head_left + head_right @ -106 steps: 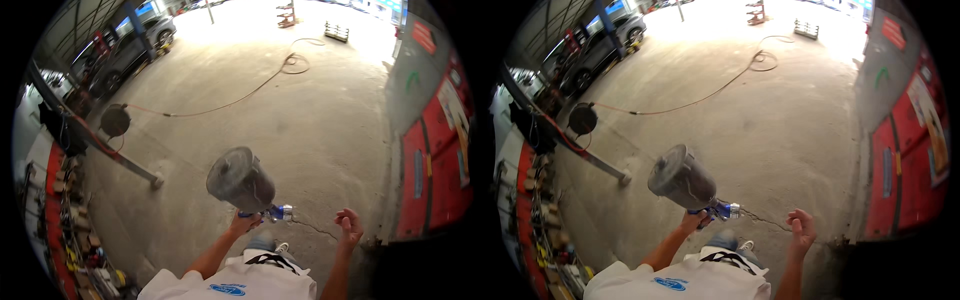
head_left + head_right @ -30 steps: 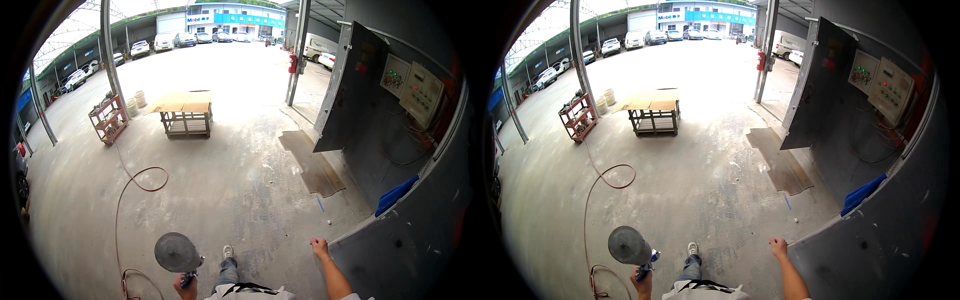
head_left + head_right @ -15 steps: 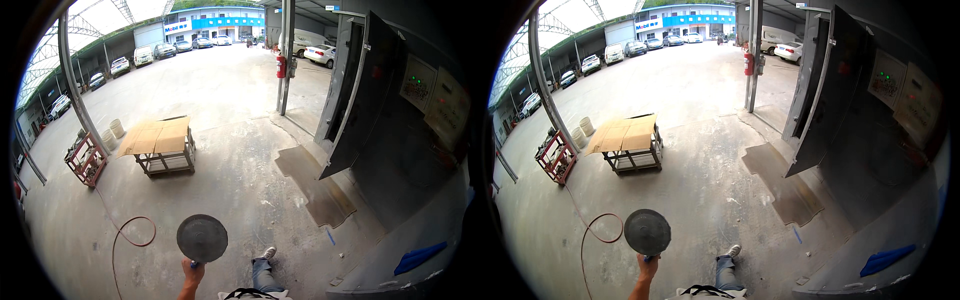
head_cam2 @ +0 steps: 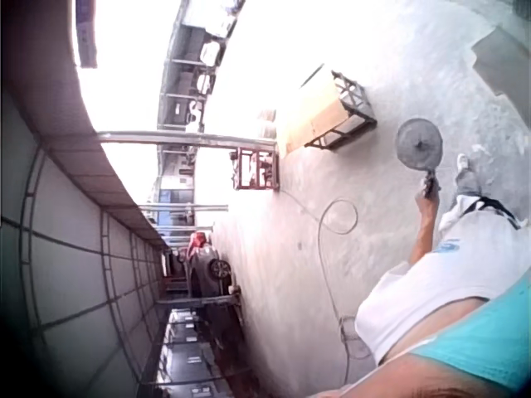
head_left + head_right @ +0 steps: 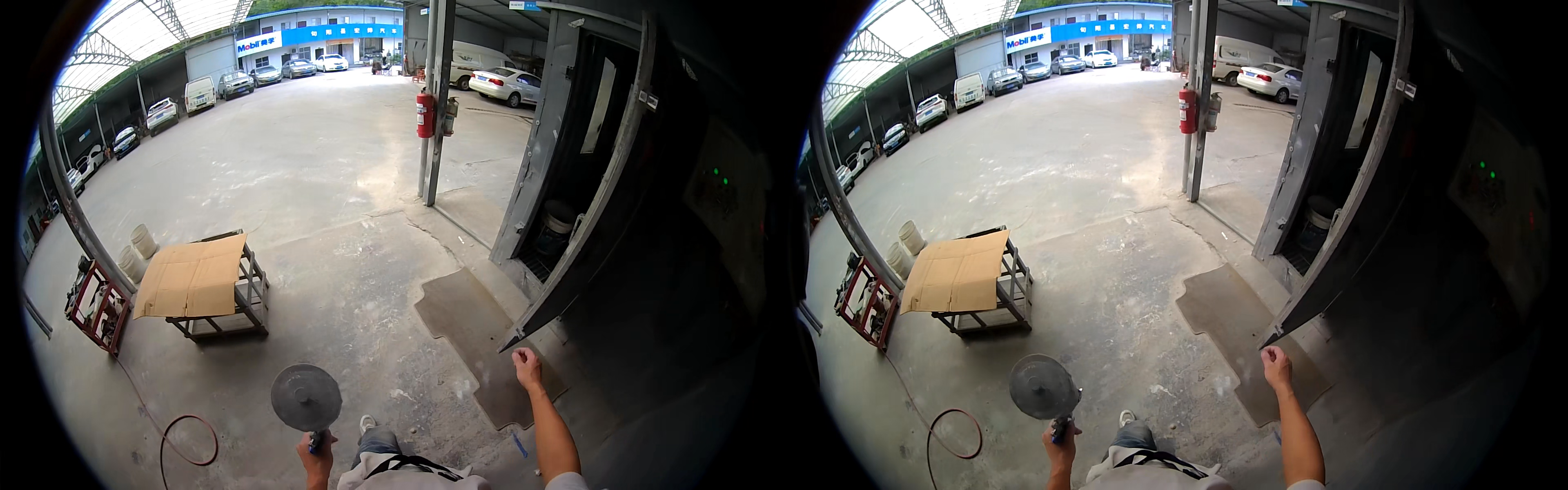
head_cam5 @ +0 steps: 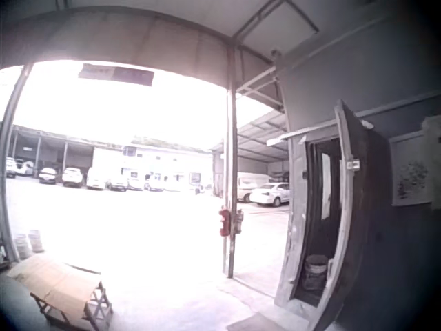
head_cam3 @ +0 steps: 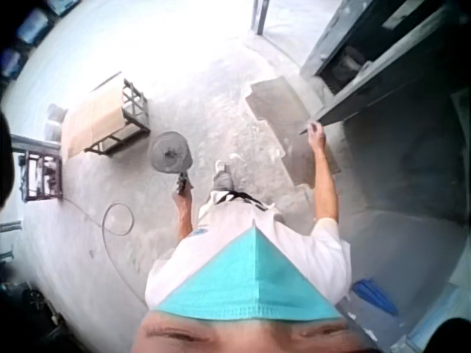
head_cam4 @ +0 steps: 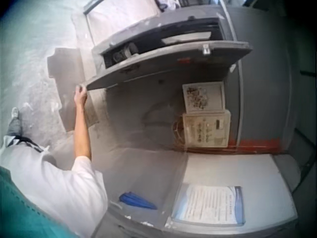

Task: The person pours paint into a spray gun, walks into a paint booth, and sprays white paint onto a car covered with newspaper and tape. They wipe the car's surface with a cloth and continue applying paint to the hood and side panels.

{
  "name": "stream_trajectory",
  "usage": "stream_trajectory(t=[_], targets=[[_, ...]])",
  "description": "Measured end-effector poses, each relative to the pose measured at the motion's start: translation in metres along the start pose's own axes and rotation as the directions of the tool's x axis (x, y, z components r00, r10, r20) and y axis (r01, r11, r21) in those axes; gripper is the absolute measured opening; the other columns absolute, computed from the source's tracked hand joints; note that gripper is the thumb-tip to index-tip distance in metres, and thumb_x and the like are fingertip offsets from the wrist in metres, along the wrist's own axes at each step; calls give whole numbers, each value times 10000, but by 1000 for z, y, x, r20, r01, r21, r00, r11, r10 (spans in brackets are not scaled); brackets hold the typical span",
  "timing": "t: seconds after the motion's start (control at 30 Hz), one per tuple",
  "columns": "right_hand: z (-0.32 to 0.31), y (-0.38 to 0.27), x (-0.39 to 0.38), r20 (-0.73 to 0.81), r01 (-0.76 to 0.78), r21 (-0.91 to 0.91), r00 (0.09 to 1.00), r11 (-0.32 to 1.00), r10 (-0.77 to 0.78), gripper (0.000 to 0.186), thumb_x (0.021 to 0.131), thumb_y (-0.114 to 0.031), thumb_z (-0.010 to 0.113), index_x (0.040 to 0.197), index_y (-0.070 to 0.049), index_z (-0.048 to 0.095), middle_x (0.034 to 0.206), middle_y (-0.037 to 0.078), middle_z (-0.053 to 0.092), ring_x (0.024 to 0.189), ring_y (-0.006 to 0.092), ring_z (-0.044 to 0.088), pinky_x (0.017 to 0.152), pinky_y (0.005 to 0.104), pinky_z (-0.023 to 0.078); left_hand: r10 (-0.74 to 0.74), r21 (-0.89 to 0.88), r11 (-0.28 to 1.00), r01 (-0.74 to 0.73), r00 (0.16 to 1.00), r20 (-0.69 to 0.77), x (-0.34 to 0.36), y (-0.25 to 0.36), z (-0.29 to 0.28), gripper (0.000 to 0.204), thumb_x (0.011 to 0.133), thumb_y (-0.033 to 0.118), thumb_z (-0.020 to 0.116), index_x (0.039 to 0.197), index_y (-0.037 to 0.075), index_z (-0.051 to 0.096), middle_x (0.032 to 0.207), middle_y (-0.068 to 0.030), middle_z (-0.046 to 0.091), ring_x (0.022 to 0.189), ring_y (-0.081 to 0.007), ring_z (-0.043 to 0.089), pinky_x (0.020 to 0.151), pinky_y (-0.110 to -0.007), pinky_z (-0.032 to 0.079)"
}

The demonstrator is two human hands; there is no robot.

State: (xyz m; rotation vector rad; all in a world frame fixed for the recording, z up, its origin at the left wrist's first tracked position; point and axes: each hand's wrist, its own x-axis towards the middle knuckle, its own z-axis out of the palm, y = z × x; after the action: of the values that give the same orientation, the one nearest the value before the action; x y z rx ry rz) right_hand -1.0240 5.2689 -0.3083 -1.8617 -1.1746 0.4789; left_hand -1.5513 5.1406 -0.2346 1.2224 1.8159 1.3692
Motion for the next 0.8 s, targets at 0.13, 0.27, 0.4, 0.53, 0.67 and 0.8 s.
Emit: stream_trajectory(t=[0.13, 0.27, 0.4, 0.53, 0.67, 0.8], targets=[[-6, -65, 173, -207, 147, 2, 968, 989, -143, 280, 843, -163, 668, 1065, 3, 628, 938, 100, 649, 805, 192, 620, 743, 324, 511, -114, 50, 992, 115, 993, -27, 89, -28, 84, 134, 739, 85, 665, 680, -18, 602, 564, -80, 626, 501, -165, 613, 533, -342, 488], [-27, -62, 301, -331, 160, 53, 934, 986, -134, 459, 863, -179, 687, 1252, 0, 523, 1153, 142, 580, 936, 185, 587, 806, 316, 514, 71, 193, 977, -90, 992, 106, 195, -40, 168, 117, 710, 71, 656, 677, -21, 592, 576, -104, 616, 520, -174, 602, 536, -346, 467], [-36, -53, 354, -419, 62, 3, 906, 998, -55, 634, 876, -188, 665, 1405, -10, 365, 1352, 178, 435, 1169, 278, 483, 971, 397, 446, 170, 166, 958, -232, 932, 320, 301, 25, 279, 136, 683, 70, 690, 743, -28, 615, 618, -146, 619, 557, -219, 612, 553, -343, 455], [-39, -42, 388, -617, 47, -254, 761, 966, -199, 704, 882, -163, 648, 1447, 20, 271, 1424, 224, 361, 1290, 348, 393, 1095, 432, 315, 177, 180, 920, -348, 779, 602, 393, 87, 413, 174, 699, 117, 736, 797, -4, 659, 692, -212, 630, 641, -365, 651, 577, -348, 471], [-31, -56, 415, -709, 55, -24, 703, 998, -56, 729, 896, -60, 596, 1483, 26, 173, 1506, 262, 266, 1406, 357, 277, 1149, 436, 220, 313, -15, 903, -429, 634, 707, 448, 116, 563, 178, 694, 136, 751, 795, 16, 668, 705, -214, 624, 682, -372, 663, 580, -364, 477], [-51, -21, 418, -848, 114, 128, 528, 985, 49, 638, 902, 0, 544, 1456, 68, 237, 1509, 210, 297, 1412, 308, 282, 1163, 399, 177, 505, -249, 833, -495, 494, 708, 447, 152, 723, 250, 768, 202, 714, 925, 11, 680, 879, -155, 711, 802, -337, 681, 694, -371, 514]])
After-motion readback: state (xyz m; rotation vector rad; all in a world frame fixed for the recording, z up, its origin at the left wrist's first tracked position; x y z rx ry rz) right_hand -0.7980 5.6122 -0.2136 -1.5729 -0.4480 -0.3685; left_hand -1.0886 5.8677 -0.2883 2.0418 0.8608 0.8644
